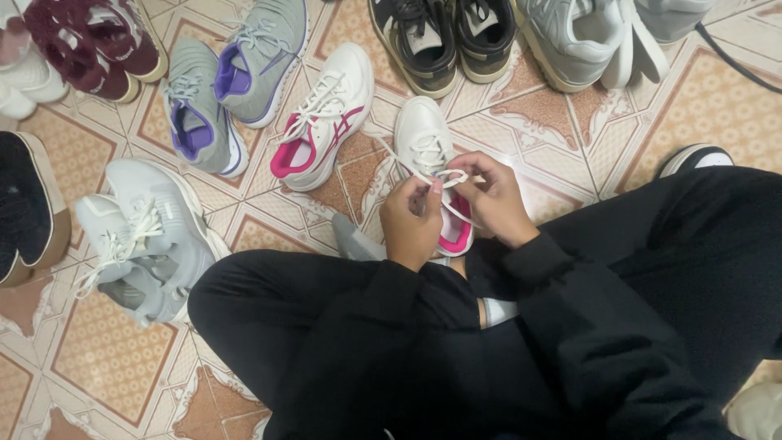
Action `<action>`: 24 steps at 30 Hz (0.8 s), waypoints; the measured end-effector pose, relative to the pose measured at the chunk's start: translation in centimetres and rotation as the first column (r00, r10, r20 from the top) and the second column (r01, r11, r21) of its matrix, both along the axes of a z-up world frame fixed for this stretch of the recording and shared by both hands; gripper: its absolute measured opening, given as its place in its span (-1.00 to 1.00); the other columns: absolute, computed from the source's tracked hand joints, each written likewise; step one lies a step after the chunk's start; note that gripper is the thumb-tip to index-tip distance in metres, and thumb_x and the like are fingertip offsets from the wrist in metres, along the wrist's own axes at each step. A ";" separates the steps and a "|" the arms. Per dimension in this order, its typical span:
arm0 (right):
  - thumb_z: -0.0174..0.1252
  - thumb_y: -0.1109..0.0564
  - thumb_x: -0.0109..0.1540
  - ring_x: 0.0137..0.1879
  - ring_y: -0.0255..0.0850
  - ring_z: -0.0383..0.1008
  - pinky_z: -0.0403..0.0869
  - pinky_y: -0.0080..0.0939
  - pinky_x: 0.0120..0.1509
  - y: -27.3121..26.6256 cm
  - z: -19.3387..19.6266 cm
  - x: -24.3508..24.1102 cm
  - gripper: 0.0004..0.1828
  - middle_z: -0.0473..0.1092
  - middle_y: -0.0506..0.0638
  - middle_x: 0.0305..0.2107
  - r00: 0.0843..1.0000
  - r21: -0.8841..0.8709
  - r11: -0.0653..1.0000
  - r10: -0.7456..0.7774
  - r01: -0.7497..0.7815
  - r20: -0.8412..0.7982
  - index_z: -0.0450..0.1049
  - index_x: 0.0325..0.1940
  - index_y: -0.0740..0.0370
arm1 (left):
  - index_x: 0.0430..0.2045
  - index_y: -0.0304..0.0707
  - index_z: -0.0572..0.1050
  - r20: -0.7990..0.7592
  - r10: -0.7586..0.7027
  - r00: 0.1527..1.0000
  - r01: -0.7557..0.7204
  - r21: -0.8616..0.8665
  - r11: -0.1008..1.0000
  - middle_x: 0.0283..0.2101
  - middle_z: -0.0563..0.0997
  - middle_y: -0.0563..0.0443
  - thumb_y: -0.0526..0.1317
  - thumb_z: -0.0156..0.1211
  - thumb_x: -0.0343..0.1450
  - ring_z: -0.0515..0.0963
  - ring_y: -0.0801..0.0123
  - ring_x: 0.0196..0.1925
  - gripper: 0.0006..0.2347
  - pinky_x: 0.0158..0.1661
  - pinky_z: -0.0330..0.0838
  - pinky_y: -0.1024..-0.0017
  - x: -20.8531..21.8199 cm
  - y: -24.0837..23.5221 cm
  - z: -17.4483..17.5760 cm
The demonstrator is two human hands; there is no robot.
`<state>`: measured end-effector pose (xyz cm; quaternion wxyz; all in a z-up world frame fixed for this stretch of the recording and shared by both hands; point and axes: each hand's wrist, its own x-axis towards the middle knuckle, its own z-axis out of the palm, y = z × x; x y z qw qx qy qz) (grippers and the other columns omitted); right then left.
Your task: A person sitting on the floor lacing a white sneaker and tying the shoelaces.
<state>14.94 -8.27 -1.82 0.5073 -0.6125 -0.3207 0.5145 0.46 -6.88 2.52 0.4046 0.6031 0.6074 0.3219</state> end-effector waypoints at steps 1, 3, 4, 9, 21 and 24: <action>0.28 0.29 0.21 -0.21 -0.33 0.41 0.49 -0.25 -0.07 -0.1 -0.1 0.2 -0.74 0.47 -0.04 -0.39 0.998 0.003 0.999 0.041 -0.041 0.038 0.62 -0.03 0.14 | -0.35 -0.22 0.62 -0.017 0.001 1.000 -0.001 0.002 1.000 -0.37 0.67 -0.13 -0.19 0.23 0.45 0.70 -0.11 -0.17 -0.88 -0.17 0.60 0.12 -0.1 0.0 -0.4; 0.26 0.26 0.23 -0.23 -0.32 0.40 0.48 -0.25 -0.10 -0.1 0.0 0.4 -0.76 0.44 -0.03 -0.41 0.994 0.005 0.997 0.081 -0.081 0.077 0.62 -0.02 0.11 | -0.33 -0.19 0.62 -0.035 0.001 0.999 0.000 0.006 1.000 -0.37 0.67 -0.11 -0.18 0.23 0.45 0.70 -0.09 -0.17 -0.89 -0.18 0.60 0.13 -0.2 0.0 -0.6; 0.26 0.25 0.23 -0.24 -0.34 0.39 0.48 -0.28 -0.11 0.0 0.2 0.4 -0.77 0.42 -0.04 -0.42 0.995 0.010 0.996 0.088 -0.089 0.036 0.63 -0.03 0.12 | -0.33 -0.22 0.62 -0.030 -0.001 1.000 0.001 -0.013 1.000 -0.37 0.67 -0.12 -0.18 0.22 0.45 0.70 -0.10 -0.17 -0.88 -0.17 0.60 0.13 -0.2 0.1 -0.4; 0.24 0.25 0.23 -0.25 -0.39 0.38 0.46 -0.37 -0.12 0.3 1.4 0.1 -0.75 0.42 -0.05 -0.39 0.991 -0.006 0.998 0.061 -0.062 -0.122 0.63 -0.01 0.20 | -0.34 -0.23 0.62 -0.041 -0.005 0.999 0.005 -0.023 1.000 -0.37 0.68 -0.11 -0.20 0.22 0.45 0.71 -0.07 -0.18 -0.89 -0.18 0.61 0.13 -0.2 0.1 -0.4; 0.21 0.17 0.35 -0.09 -0.43 0.46 0.44 -0.46 -0.06 0.9 3.4 0.9 -0.60 0.48 -0.11 -0.20 0.854 -0.132 0.945 -0.328 0.300 -0.403 0.43 0.27 0.29 | -0.41 -0.14 0.65 -0.074 -0.022 0.997 0.020 -0.021 1.000 -0.38 0.66 0.00 -0.15 0.35 0.38 0.69 0.08 -0.22 -0.90 -0.16 0.58 0.22 -0.9 -0.5 -3.0; 0.20 0.16 0.36 -0.10 -0.49 0.48 0.41 -0.56 -0.07 0.9 2.3 1.3 -0.62 0.51 -0.13 -0.23 0.866 -0.114 0.920 -0.391 0.375 -0.310 0.44 0.26 0.27 | -0.42 -0.13 0.66 -0.063 -0.008 0.998 0.003 -0.073 0.997 -0.37 0.65 0.03 -0.14 0.37 0.38 0.69 0.13 -0.21 -0.89 -0.16 0.56 0.28 -1.1 -0.9 -3.7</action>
